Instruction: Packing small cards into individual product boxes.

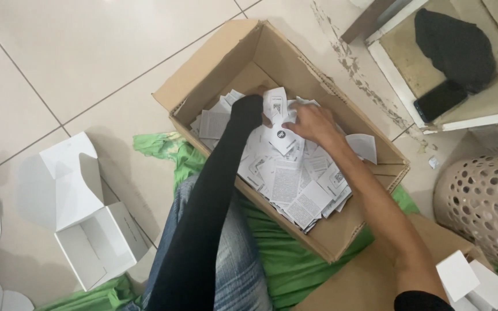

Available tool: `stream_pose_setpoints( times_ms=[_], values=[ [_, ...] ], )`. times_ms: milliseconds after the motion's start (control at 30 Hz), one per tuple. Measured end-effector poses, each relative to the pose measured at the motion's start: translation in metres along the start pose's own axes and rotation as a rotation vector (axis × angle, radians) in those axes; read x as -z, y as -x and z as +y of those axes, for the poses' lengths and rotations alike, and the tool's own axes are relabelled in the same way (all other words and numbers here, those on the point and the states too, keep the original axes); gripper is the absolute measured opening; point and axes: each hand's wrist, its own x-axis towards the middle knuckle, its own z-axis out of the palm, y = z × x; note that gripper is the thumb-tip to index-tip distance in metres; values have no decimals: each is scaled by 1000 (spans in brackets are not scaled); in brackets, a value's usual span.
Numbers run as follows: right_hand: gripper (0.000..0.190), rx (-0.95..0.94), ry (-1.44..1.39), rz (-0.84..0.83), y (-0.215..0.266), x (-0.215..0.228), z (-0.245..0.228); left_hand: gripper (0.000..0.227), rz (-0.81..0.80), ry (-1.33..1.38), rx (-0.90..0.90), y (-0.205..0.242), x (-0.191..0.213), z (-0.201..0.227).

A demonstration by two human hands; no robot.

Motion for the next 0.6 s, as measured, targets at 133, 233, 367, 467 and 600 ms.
stream_pose_setpoints(
  times_ms=[133, 233, 367, 467, 600],
  values=[
    [74, -2, -34, 131, 13, 14, -19, 94, -83, -58, -39, 7, 5, 3],
    [66, -33, -90, 107, 26, 26, -22, 90, 315, 16, -343, 19, 11, 15],
    [51, 55, -31, 249, 33, 26, -18, 63, -25, 83, -213, 15, -17, 0],
    [41, 112, 23, 320, 29, 38, -29, 54, -2, -15, -221, 18, -20, -11],
    [32, 336, -66, 489, -8, 27, -32, 37, -17, -155, -157, 40, 6, -19]
  ],
)
